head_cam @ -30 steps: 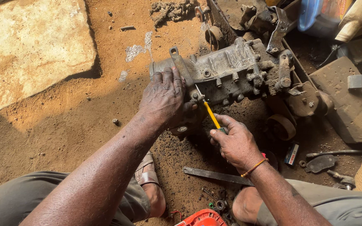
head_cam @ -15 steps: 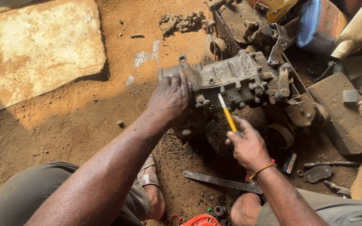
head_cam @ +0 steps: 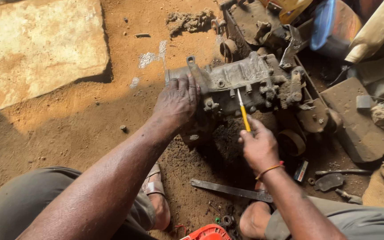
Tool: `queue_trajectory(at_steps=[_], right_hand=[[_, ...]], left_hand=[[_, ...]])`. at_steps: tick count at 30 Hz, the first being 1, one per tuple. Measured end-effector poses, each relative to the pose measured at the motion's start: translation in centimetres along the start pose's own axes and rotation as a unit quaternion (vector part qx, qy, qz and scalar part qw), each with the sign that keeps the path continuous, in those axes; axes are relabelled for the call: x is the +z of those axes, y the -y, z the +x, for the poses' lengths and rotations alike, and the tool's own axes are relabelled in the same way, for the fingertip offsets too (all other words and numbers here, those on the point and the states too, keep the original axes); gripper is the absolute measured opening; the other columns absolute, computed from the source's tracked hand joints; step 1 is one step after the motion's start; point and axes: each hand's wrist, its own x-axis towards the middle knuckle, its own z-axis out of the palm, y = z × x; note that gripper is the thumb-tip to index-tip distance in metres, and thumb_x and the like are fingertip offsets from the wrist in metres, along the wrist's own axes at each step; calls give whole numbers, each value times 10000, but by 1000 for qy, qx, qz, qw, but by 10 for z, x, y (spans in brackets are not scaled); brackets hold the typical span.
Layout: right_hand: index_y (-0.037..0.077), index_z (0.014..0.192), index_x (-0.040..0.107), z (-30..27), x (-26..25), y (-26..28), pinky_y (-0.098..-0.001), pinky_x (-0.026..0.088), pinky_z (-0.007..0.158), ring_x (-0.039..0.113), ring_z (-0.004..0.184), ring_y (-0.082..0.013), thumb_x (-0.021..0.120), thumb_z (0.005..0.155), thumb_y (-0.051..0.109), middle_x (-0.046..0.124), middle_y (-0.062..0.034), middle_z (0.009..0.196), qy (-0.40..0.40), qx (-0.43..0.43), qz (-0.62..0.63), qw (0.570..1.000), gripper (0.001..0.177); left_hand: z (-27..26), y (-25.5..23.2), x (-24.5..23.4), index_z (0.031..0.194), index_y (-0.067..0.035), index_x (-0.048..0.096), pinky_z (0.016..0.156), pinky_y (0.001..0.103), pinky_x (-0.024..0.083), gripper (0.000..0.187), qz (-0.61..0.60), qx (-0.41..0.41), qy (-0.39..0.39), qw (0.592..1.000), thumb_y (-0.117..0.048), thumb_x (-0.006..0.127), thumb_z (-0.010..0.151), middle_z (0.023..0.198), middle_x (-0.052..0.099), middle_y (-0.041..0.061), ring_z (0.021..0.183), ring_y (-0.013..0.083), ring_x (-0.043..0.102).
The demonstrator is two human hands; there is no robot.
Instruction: The person uses a screwdriver and a cloth to adjust and clean a disassembled engine component on the floor.
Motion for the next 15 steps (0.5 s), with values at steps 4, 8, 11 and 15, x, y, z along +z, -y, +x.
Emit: queue_trajectory(at_steps=[4, 8, 11, 15], right_hand=[[170, 1453, 579, -11, 9, 20, -321, 574, 781, 725, 792, -153, 634, 945, 159, 779, -99, 960, -25, 28, -91, 995, 512], [170, 1469, 557, -20, 9, 23, -325, 580, 809, 731, 826, -144, 616, 951, 177, 775, -104, 976, 8, 36, -85, 996, 522], [168, 1475, 531, -19, 13, 16, -320, 582, 800, 727, 844, -131, 604, 934, 135, 757, -57, 1039, 15, 33, -50, 998, 547], [144, 1468, 544, -9, 19, 10, -304, 585, 769, 721, 806, -135, 622, 930, 120, 719, -14, 1077, 5, 13, -12, 1000, 543]], left_hand=[[6, 5, 9, 1574, 130, 120, 1196, 493, 316, 599, -19, 0, -69, 997, -211, 191, 1087, 1583, 261, 360, 1412, 461, 359], [12, 5, 27, 1575, 65, 24, 1211, 521, 140, 605, -31, 4, -103, 994, -188, 195, 1052, 1623, 95, 332, 1484, 473, 144], [2, -2, 21, 1568, 24, -16, 1216, 516, 39, 599, -91, -17, -118, 989, -232, 230, 1086, 1641, 21, 311, 1512, 455, 53], [-8, -4, 2, 1613, 4, -34, 1270, 509, 20, 898, -101, -51, -2, 994, -533, 340, 999, 1688, 11, 269, 1570, 420, 24]])
